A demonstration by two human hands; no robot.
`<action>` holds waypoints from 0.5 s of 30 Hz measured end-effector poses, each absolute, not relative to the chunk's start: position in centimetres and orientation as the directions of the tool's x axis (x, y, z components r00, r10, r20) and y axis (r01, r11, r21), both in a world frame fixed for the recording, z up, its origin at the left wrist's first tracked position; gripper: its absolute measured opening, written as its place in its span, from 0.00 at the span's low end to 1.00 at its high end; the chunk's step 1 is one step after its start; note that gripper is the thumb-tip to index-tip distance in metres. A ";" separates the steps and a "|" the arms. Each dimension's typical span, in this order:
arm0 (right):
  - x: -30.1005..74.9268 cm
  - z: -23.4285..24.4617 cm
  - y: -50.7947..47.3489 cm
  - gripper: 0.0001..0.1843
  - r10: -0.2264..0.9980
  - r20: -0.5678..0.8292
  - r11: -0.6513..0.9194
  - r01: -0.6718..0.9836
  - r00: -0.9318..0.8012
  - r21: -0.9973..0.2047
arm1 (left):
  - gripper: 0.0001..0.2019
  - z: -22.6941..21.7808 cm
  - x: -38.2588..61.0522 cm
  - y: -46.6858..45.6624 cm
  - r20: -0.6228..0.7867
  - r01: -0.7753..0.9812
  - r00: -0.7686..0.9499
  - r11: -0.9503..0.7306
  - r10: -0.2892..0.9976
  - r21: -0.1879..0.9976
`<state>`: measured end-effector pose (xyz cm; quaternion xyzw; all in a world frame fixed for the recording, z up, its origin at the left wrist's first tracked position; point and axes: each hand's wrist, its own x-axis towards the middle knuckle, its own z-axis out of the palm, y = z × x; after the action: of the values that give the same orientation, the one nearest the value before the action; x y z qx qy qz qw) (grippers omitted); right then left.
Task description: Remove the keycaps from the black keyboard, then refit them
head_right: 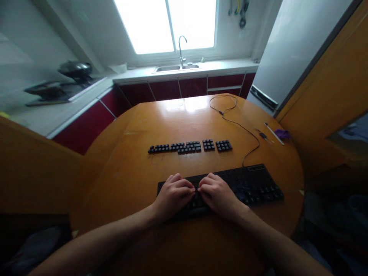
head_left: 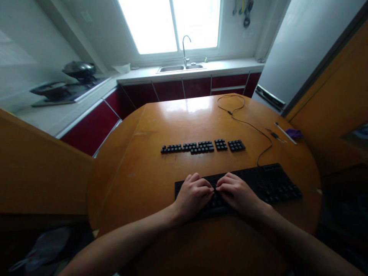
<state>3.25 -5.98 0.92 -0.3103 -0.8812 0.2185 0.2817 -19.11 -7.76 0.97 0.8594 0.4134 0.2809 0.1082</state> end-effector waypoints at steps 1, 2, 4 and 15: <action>3.2 0.9 -6.0 0.08 0.670 0.362 0.712 0.422 -0.648 -0.561 | 0.07 1.0 -19.1 -7.7 0.377 0.644 0.485 -0.613 0.790 0.458; 3.2 1.0 -6.0 0.08 0.671 0.362 0.711 0.422 -0.647 -0.563 | 0.06 1.0 -19.1 -7.6 0.358 0.633 0.467 -0.588 0.809 0.504; 3.2 1.1 -6.0 0.08 0.675 0.363 0.707 0.424 -0.642 -0.565 | 0.04 1.1 -19.1 -7.4 0.322 0.600 0.435 -0.538 0.841 0.592; 3.3 1.1 -6.0 0.09 0.687 0.349 0.692 0.430 -0.637 -0.580 | 0.03 0.8 -19.2 -7.3 0.371 0.537 0.444 -0.574 0.815 0.618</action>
<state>3.27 -6.04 1.08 -0.3189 -0.8755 0.2282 0.2825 -19.19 -7.26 0.84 0.8232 0.4107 0.3306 0.2107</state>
